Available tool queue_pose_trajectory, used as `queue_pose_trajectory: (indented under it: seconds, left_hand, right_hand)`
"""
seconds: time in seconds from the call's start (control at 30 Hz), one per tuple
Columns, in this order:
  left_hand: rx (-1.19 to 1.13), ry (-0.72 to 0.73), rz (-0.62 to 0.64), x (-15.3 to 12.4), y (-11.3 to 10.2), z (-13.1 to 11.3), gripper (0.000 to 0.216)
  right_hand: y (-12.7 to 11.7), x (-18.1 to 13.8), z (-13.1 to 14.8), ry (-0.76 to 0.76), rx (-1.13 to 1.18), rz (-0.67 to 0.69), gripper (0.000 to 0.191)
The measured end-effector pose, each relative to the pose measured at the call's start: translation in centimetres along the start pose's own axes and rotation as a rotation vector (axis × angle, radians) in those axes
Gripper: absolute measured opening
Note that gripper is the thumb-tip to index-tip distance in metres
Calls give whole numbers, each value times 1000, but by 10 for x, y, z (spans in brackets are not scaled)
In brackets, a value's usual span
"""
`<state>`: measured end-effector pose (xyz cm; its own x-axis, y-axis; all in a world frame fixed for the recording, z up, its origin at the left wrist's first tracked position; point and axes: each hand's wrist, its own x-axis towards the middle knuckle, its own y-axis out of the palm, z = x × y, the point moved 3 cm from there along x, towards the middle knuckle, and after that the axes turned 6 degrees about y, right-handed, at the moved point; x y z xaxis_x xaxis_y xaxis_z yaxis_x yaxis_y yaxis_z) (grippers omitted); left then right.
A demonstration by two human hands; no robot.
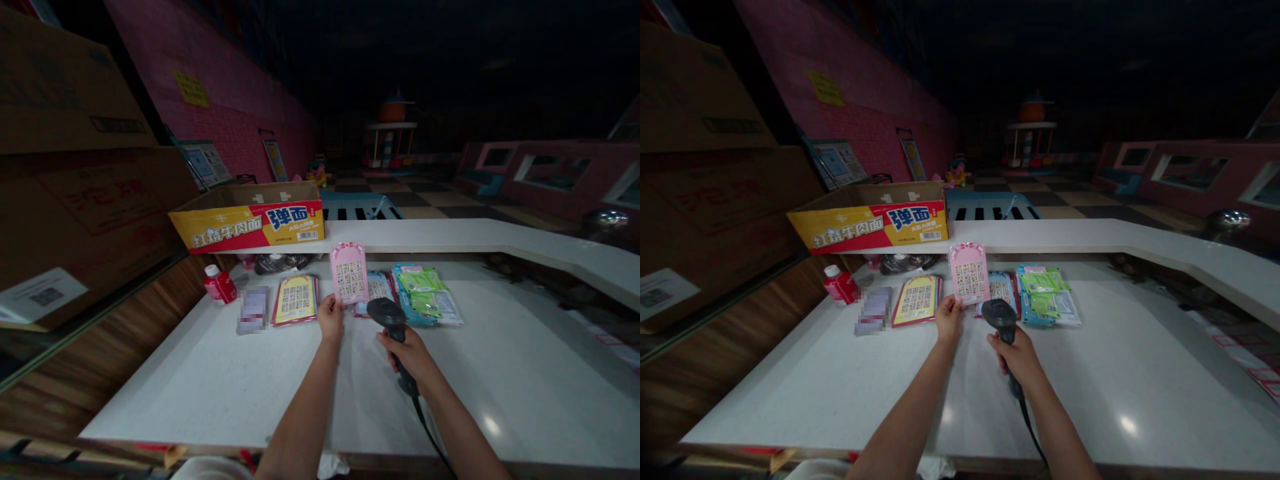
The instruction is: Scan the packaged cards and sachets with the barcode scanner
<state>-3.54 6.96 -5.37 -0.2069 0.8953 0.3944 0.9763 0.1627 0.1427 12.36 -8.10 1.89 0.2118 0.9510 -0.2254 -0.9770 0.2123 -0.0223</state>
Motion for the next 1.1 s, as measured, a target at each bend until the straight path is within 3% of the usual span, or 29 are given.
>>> queue_pose_trajectory:
  seconds: [0.4,0.67,0.8,0.93,1.1]
  left_hand:
    - [-30,-23,16,0,1,0,32]
    - [-27,-26,5,-12,-4,-22,36]
    - [12,-8,-86,-13,-32,-41,38]
    - [124,27,-196,-3,-78,-56,39]
    - [507,20,-304,8,-128,-63,32]
  right_hand:
    - [-7,-3,-4,-20,23,-53,32]
    - [-17,-18,-10,-21,46,-91,35]
    - [-22,-18,-12,-20,51,-66,36]
    - [-19,-15,-13,-6,15,8,37]
    - [-8,-18,-8,-15,-2,14,36]
